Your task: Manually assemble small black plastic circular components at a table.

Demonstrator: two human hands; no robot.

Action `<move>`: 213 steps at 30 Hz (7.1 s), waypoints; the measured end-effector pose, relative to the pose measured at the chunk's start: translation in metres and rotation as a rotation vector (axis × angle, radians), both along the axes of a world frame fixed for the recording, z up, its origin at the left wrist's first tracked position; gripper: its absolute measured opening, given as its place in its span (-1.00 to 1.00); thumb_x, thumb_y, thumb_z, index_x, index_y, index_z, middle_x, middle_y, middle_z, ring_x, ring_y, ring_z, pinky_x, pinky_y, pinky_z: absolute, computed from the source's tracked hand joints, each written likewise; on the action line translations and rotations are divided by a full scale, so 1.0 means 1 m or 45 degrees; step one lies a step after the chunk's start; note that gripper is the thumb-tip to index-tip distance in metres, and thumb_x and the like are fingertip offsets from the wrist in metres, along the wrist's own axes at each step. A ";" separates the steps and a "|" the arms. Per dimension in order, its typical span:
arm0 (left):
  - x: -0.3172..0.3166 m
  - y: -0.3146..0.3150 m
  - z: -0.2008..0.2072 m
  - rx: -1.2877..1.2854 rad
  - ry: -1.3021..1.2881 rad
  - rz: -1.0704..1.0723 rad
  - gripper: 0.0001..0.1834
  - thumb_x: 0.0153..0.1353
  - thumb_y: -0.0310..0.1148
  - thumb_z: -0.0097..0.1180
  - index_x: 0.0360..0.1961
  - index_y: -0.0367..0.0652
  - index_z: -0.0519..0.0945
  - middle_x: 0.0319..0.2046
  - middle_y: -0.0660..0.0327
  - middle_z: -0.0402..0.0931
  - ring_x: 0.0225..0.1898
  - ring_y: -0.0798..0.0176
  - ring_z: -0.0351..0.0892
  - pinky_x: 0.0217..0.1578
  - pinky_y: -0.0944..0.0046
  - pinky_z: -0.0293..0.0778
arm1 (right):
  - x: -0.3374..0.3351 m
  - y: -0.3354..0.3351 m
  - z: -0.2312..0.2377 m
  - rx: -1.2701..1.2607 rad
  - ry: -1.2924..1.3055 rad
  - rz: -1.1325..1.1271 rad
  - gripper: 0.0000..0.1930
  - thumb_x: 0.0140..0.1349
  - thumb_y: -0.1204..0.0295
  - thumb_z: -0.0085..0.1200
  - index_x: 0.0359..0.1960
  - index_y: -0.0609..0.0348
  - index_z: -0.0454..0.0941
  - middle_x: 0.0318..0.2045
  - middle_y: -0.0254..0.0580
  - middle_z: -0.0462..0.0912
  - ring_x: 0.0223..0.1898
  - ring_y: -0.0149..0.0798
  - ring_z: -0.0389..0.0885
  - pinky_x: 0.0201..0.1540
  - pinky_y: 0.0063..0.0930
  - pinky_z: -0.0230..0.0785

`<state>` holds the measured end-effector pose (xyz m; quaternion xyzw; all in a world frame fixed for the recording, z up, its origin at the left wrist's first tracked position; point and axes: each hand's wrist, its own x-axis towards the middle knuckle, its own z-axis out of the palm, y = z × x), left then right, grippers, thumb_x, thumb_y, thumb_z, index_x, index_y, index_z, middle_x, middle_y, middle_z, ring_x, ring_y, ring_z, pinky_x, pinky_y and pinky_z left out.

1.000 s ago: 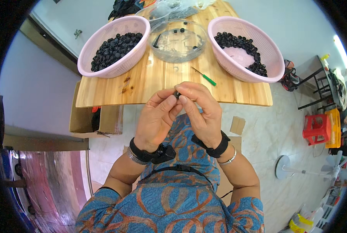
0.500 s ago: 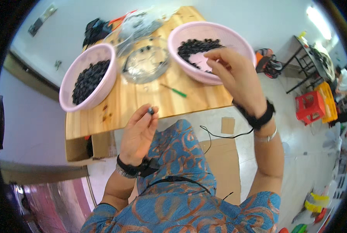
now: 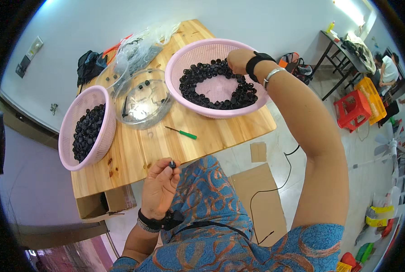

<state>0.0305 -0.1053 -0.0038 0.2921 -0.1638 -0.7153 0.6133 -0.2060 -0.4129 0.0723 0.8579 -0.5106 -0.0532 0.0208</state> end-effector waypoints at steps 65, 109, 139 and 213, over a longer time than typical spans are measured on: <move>0.002 0.027 -0.003 -0.042 0.284 -0.062 -0.88 0.24 -0.45 -0.05 -0.20 -0.19 0.44 -0.30 0.21 0.50 -0.25 0.32 0.55 -0.22 0.40 0.53 | 0.087 0.260 -0.072 0.914 -2.060 0.495 -0.79 0.05 0.66 0.07 -0.23 0.30 0.53 -0.18 -0.17 0.46 -0.19 -0.42 0.46 -0.18 -0.59 0.36; -0.021 0.034 -0.002 -0.195 -0.170 -0.001 -0.76 0.14 -0.52 0.07 -0.13 -0.28 0.49 -0.28 0.19 0.53 -0.31 0.41 0.52 -0.27 0.47 0.48 | 0.066 0.283 -0.087 0.571 -2.192 0.500 -0.73 -0.02 0.71 0.11 -0.22 0.29 0.52 -0.22 -0.18 0.45 -0.34 -0.50 0.39 -0.28 -0.65 0.27; 0.003 0.033 -0.021 0.007 -0.136 0.123 -0.75 0.23 -0.46 -0.04 -0.06 -0.19 0.45 -0.14 0.17 0.49 -0.24 0.38 0.53 -0.29 0.53 0.50 | 0.061 0.288 -0.099 0.789 -2.399 0.203 -0.78 0.12 0.62 0.04 -0.16 0.31 0.48 -0.36 -0.14 0.61 -0.43 -0.48 0.54 -0.48 -0.74 0.35; 0.004 0.040 -0.013 -0.217 -0.059 -0.047 -0.70 0.15 -0.54 0.02 -0.06 -0.30 0.40 -0.12 0.16 0.45 -0.12 0.30 0.46 -0.06 0.33 0.43 | 0.069 0.308 -0.051 0.037 -1.689 0.368 -0.82 0.02 0.49 0.11 -0.30 0.17 0.49 -0.47 -0.14 0.53 -0.43 -0.09 0.53 -0.40 -0.38 0.38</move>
